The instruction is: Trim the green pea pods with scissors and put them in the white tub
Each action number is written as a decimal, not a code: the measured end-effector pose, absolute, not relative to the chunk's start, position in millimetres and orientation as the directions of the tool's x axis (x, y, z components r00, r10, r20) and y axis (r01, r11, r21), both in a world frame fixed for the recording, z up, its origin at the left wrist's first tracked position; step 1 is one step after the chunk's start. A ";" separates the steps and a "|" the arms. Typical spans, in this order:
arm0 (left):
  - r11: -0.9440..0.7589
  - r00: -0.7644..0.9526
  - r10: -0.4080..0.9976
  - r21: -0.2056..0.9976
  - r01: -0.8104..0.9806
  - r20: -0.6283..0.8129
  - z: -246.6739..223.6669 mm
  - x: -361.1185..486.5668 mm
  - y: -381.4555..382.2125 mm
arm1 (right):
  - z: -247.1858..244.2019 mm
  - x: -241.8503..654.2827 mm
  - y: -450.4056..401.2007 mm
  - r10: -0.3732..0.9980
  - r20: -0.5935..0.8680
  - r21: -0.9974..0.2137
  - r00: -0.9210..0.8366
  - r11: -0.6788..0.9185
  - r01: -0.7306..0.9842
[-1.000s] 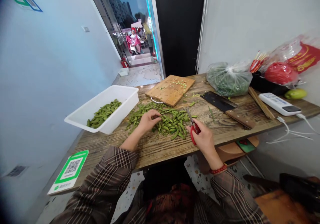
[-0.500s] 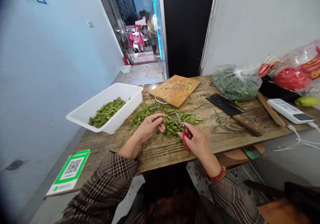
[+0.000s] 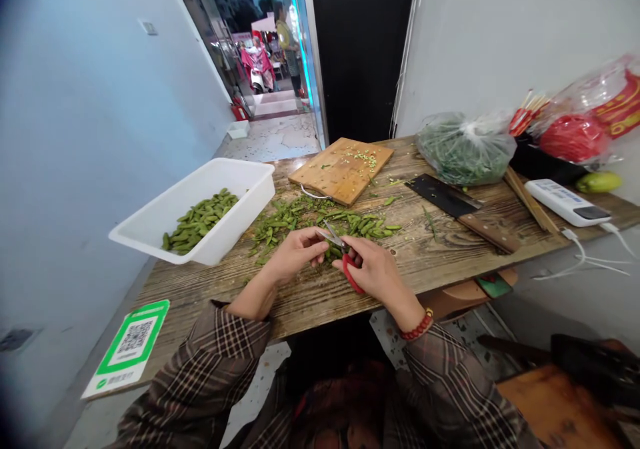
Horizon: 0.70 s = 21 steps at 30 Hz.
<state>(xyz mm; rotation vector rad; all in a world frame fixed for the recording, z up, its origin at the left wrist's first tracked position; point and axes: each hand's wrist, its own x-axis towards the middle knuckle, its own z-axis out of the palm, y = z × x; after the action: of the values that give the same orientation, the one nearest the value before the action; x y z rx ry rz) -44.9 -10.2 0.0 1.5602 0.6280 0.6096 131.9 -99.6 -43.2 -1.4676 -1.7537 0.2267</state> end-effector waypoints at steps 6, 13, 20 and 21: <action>-0.110 0.714 0.699 0.993 0.052 0.040 0.5 -44.8 -11.8 | -41.7 129.1 -99.3 0.877 0.480 -0.598 0.019 0.311 0.739; -0.133 0.720 0.693 0.988 0.083 0.033 1.6 -45.4 -11.8 | -44.8 132.9 -102.1 0.893 0.449 -0.557 -0.012 0.291 0.778; -0.164 0.754 0.657 0.979 0.120 0.018 1.6 -47.6 -7.1 | -46.3 136.2 -107.1 0.907 0.419 -0.593 -0.033 0.301 0.747; -0.152 0.761 0.649 0.981 0.125 0.004 1.0 -47.9 -6.7 | -46.2 136.1 -107.9 0.912 0.409 -0.603 -0.037 0.301 0.739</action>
<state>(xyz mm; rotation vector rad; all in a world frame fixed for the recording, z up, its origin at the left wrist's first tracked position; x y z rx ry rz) -47.9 -6.7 1.0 1.6873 0.6189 0.5122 136.1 -107.9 -46.2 -1.4815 -1.8154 0.2901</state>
